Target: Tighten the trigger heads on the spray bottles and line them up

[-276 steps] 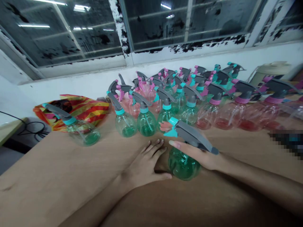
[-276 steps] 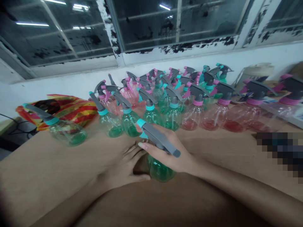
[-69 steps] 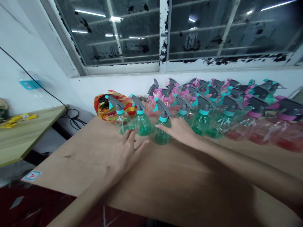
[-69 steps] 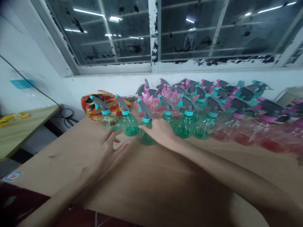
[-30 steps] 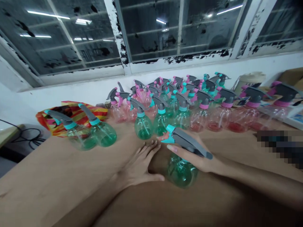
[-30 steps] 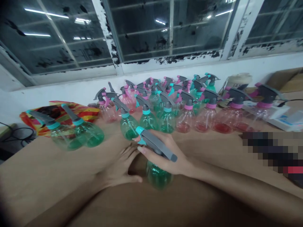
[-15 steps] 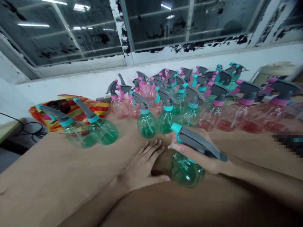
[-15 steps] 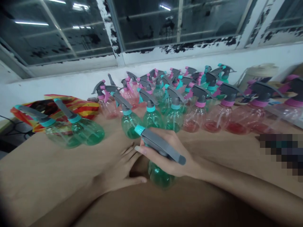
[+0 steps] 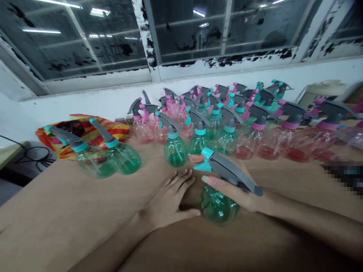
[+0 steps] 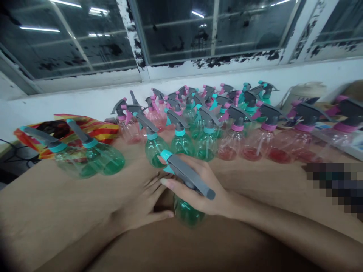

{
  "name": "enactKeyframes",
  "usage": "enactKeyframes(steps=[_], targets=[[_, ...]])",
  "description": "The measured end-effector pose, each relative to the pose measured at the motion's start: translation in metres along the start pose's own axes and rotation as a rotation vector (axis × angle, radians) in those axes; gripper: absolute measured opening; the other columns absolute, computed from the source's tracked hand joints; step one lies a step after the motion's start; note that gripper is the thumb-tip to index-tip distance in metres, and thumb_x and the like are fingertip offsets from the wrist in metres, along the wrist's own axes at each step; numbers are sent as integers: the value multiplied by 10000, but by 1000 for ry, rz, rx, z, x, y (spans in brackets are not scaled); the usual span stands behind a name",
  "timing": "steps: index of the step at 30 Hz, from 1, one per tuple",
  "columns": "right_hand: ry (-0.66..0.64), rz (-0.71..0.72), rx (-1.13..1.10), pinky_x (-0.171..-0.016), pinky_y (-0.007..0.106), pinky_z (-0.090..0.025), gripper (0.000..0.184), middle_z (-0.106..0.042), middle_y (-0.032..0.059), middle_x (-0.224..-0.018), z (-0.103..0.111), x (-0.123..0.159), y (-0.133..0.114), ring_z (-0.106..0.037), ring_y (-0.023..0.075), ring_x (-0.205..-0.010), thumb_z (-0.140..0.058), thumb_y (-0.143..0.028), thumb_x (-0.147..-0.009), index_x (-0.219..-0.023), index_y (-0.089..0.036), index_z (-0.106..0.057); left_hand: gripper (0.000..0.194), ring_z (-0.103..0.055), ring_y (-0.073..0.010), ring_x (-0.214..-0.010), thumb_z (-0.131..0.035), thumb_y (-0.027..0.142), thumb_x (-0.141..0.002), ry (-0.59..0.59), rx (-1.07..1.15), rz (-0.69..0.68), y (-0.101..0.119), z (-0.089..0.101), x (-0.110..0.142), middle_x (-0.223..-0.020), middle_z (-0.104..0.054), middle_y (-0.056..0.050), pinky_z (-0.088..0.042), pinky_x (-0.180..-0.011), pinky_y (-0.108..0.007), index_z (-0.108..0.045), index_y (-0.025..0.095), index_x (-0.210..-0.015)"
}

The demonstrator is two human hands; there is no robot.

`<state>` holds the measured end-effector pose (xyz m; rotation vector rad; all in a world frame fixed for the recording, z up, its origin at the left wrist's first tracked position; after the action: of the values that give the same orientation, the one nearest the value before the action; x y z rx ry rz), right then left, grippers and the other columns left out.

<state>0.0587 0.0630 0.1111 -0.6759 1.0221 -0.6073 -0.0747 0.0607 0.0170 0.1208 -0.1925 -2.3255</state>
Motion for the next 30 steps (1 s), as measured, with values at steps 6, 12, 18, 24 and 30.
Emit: enactKeyframes(steps=[6, 12, 18, 24, 30], targets=[[-6, -47, -14, -706, 317, -475, 68, -537, -10, -744, 0, -2, 2, -533, 148, -644, -604, -292, -822, -864, -242, -582, 843, -291, -307, -1381, -480, 688, -841, -5, -27, -13, 1, 1, -1, -1476, -364, -173, -233, -1126, -500, -331, 97, -1423], [-5, -4, -10, -779, 321, -489, 163, -597, 17, -837, -1, -1, 0, -592, 166, -767, -596, -271, -829, -986, -230, -607, 857, -285, -321, -1382, -460, 700, -843, -2, -40, -16, -1, -2, 0, -1483, -349, -176, -239, -1120, -516, -332, 81, -1423], [-6, -3, -11, -832, 323, -499, 212, -660, 26, -925, -1, -1, 0, -637, 169, -844, -593, -243, -834, -1043, -235, -630, 839, -264, -294, -1394, -442, 703, -851, 30, -16, -26, -2, -2, 1, -1484, -352, -165, -219, -1133, -493, -319, 107, -1428], [4, 39, 7, -787, 273, -505, 62, -666, -10, -860, 0, -3, -3, -649, 140, -845, -597, -240, -855, -901, -232, -638, 819, -254, -277, -1400, -468, 672, -861, 44, 0, -28, -1, -1, 1, -1497, -340, -136, -200, -1142, -486, -262, 149, -1456], [27, 53, 21, -620, 212, -476, 37, -606, -48, -734, 3, -3, -5, -597, 88, -668, -609, -236, -855, -822, -221, -599, 807, -249, -270, -1402, -444, 666, -876, 70, -20, -41, 0, -1, 2, -1501, -334, -133, -197, -1144, -473, -256, 139, -1456]])
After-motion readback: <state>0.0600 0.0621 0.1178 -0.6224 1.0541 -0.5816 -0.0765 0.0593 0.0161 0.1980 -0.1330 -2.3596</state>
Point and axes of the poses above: each hand's wrist, its own x-axis away from the middle knuckle, its own z-axis out of the back of the hand, y = z × x, the point moved 8 cm from there along -x, towards the middle knuckle
